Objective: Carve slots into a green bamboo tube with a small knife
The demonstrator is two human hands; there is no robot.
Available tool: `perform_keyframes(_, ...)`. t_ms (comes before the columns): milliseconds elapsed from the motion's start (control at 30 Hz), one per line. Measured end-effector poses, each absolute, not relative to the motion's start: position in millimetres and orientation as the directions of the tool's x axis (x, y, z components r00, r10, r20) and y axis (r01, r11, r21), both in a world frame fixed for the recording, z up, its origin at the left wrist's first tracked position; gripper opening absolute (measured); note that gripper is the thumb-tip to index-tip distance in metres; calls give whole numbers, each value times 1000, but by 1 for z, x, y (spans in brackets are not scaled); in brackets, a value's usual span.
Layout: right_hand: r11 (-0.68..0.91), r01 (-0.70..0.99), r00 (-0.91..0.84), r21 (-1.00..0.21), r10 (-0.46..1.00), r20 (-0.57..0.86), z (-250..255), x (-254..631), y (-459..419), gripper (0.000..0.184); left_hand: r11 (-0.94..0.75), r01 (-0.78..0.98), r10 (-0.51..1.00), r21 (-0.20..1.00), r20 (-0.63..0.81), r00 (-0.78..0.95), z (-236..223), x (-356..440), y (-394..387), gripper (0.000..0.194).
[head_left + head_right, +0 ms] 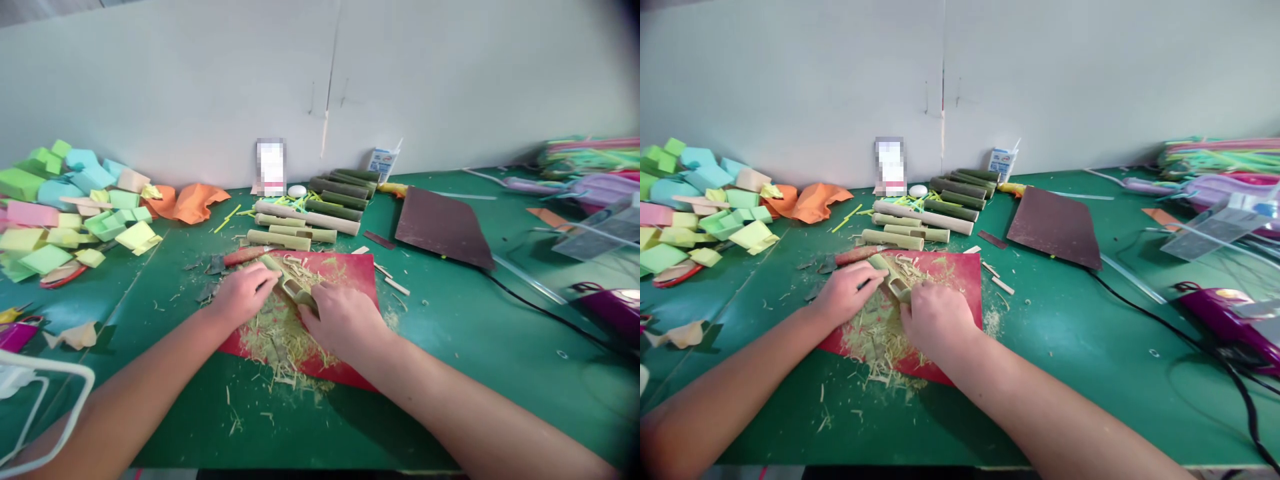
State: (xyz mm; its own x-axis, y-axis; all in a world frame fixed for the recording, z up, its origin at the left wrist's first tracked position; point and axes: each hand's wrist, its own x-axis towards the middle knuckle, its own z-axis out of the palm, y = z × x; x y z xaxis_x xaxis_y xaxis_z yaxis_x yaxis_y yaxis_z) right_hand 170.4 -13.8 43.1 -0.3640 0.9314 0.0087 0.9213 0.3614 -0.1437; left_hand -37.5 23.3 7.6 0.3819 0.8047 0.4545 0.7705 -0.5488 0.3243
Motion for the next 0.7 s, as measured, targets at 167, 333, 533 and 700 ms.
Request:
perform_keyframes(167,345,930,-350,-131,936,-23,46,170,-14,31,-537,786,792,305,505,345,7,-38,24,21)
perform_keyframes(333,369,921,-374,-121,927,-15,45,169,-15,29,-536,785,791,312,512,336,6,-37,23,20)
perform_keyframes(533,396,909,-403,-129,915,-31,41,170,-12,24,-582,754,782,304,464,416,6,-35,24,21)
perform_keyframes(700,394,909,-403,-134,914,-41,44,170,-12,23,-547,785,787,291,497,365,7,-35,27,20)
